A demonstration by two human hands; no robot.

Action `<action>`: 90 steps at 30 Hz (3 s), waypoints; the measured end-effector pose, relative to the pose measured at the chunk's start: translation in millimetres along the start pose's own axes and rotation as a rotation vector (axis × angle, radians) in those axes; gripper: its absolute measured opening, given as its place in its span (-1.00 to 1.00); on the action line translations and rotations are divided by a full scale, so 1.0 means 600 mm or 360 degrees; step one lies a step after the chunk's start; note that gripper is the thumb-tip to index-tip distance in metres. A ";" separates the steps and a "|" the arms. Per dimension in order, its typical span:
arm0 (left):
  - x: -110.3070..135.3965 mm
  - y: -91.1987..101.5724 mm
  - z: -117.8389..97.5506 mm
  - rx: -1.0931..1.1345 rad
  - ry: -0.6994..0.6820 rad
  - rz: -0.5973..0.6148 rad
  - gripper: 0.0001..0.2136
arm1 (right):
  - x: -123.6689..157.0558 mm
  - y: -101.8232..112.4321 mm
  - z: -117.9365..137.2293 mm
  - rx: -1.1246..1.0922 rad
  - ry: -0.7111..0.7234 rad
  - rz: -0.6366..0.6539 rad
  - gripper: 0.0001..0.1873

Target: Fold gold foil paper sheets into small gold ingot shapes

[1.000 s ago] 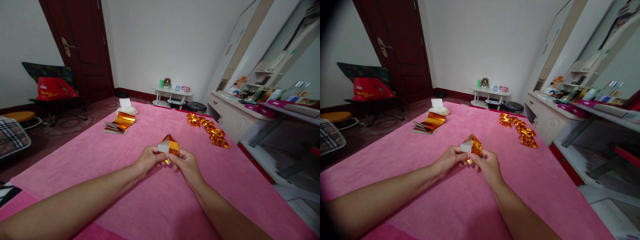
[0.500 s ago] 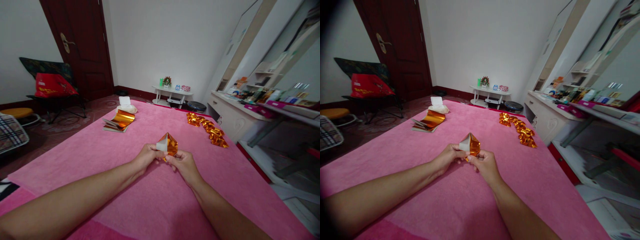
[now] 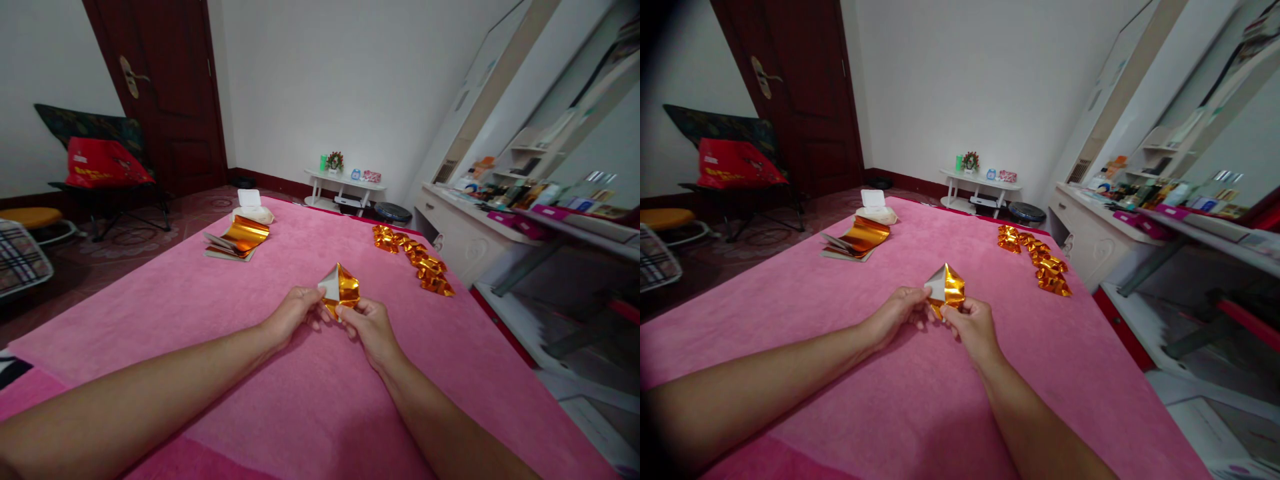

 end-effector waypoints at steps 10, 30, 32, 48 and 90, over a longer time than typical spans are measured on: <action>-0.002 -0.004 -0.003 -0.0270 -0.0032 -0.0142 -0.70 | -0.001 -0.003 0.000 0.0092 0.0010 0.0173 -0.77; 0.000 -0.014 -0.004 -0.0081 -0.0255 -0.0383 -0.71 | 0.003 -0.020 -0.003 -0.0001 0.0066 -0.0022 -0.66; 0.000 -0.017 -0.001 -0.0085 -0.0251 -0.0342 -0.70 | 0.003 -0.023 -0.003 -0.0096 0.0122 -0.0084 -0.68; -0.014 0.048 -0.020 -0.0351 0.0194 0.0316 -0.69 | -0.024 0.046 0.007 0.0242 -0.0096 0.0583 -0.69; -0.013 0.034 -0.019 -0.1011 -0.0139 -0.0087 -0.73 | -0.029 0.040 -0.004 0.0121 0.0010 0.0163 -0.71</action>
Point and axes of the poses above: each hand's wrist, its own x-axis away from the middle knuckle, its own y-axis out of the back of the hand, z = x × y, the point moved 2 cm from there along -x, towards the middle knuckle, and after that the axes turned 12 degrees about -y, right-handed, at the moved point
